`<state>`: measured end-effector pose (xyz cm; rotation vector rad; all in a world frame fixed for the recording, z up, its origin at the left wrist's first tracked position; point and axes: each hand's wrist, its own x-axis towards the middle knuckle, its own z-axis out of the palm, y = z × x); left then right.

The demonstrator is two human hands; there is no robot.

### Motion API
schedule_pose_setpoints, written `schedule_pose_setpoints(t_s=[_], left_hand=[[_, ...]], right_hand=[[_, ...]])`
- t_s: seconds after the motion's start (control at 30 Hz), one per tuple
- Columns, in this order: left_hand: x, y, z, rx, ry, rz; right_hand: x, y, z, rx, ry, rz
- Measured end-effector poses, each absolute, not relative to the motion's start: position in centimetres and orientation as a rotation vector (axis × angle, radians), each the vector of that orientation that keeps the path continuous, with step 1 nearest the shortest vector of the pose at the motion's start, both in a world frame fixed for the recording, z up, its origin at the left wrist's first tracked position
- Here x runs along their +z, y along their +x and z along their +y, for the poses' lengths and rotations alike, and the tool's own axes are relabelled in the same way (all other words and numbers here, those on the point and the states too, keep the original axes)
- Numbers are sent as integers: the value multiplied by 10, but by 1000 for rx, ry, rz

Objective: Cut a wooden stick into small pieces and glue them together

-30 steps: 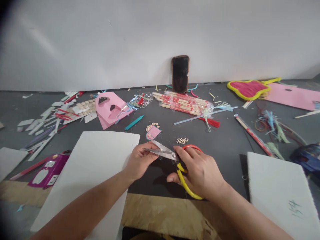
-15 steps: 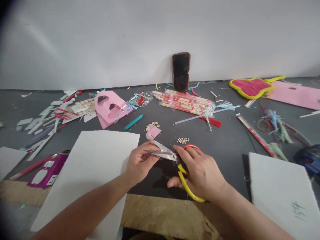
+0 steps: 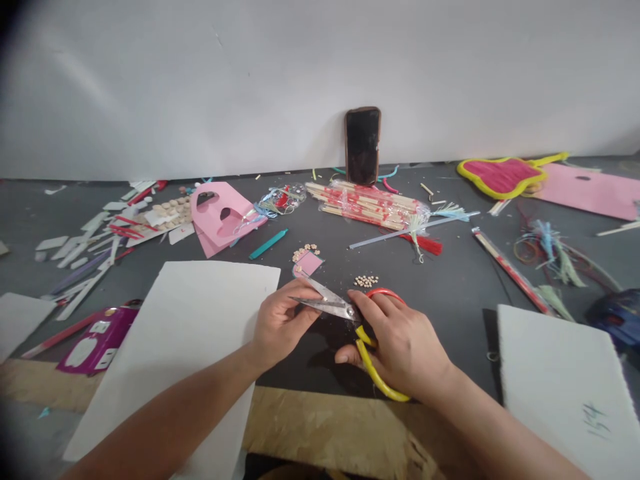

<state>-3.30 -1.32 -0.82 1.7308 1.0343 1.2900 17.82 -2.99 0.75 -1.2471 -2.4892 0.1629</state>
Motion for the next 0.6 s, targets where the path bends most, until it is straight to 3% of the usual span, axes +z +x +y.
schedule_pose_setpoints(t_s=[0.6], left_hand=[[-8, -29, -16, 1216, 1595, 1026]], right_hand=[[10, 179, -36, 78, -1269, -2505]])
